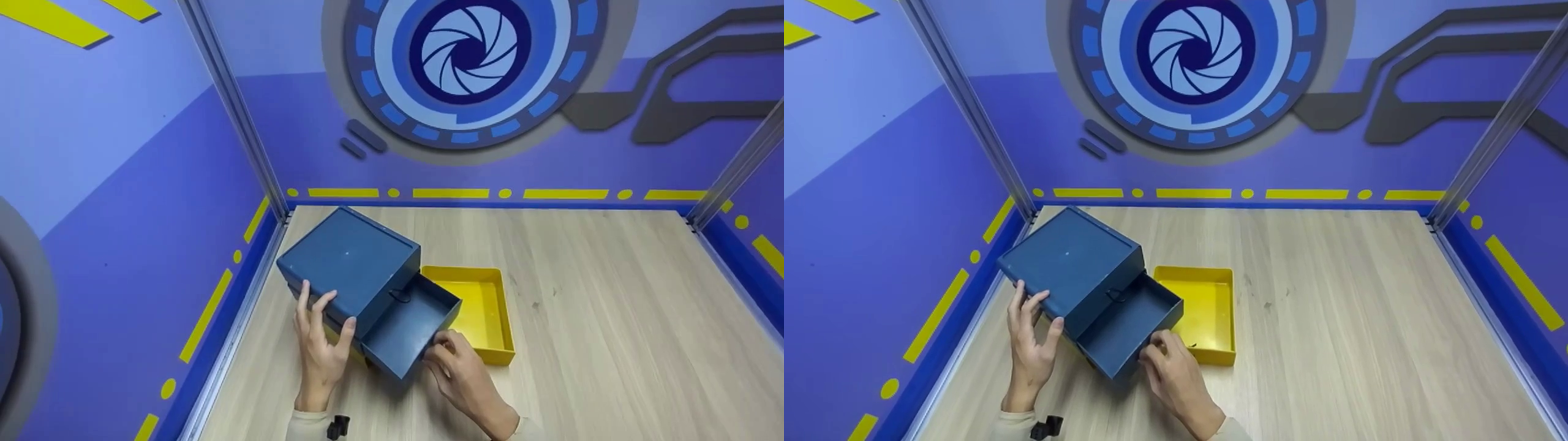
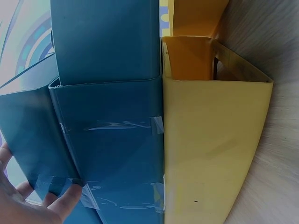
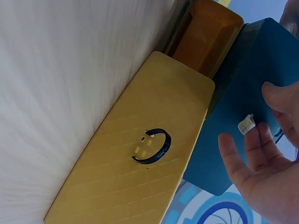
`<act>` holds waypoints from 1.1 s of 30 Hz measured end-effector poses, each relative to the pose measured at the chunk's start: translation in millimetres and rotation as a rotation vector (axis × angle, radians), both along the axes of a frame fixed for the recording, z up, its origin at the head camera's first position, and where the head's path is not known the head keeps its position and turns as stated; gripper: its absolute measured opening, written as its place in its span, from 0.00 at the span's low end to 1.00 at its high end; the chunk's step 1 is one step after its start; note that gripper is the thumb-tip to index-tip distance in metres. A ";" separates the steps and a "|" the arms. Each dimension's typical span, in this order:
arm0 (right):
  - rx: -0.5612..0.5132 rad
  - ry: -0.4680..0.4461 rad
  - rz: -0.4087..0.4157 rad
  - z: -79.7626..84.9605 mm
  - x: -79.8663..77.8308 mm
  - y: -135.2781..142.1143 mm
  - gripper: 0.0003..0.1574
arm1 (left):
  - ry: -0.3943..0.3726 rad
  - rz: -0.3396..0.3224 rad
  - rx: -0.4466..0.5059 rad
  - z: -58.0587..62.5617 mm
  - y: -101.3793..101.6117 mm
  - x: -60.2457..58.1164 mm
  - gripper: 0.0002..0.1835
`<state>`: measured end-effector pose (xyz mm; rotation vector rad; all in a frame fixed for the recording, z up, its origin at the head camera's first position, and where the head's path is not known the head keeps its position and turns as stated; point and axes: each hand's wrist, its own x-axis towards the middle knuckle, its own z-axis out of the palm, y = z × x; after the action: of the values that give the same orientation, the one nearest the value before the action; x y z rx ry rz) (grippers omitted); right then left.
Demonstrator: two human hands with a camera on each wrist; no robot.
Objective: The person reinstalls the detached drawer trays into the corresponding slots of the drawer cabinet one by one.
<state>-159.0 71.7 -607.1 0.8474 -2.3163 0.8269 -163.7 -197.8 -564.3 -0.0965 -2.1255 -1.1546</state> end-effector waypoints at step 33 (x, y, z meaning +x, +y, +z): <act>0.022 -0.064 -0.043 0.8 -1.8 -6.7 0.15 | 0.026 -0.011 0.005 -1.2 -0.3 -1.4 0.30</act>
<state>-160.9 65.1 -606.4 0.7886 -2.3949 0.8233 -165.2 -198.1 -565.5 -0.1205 -2.1017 -1.1586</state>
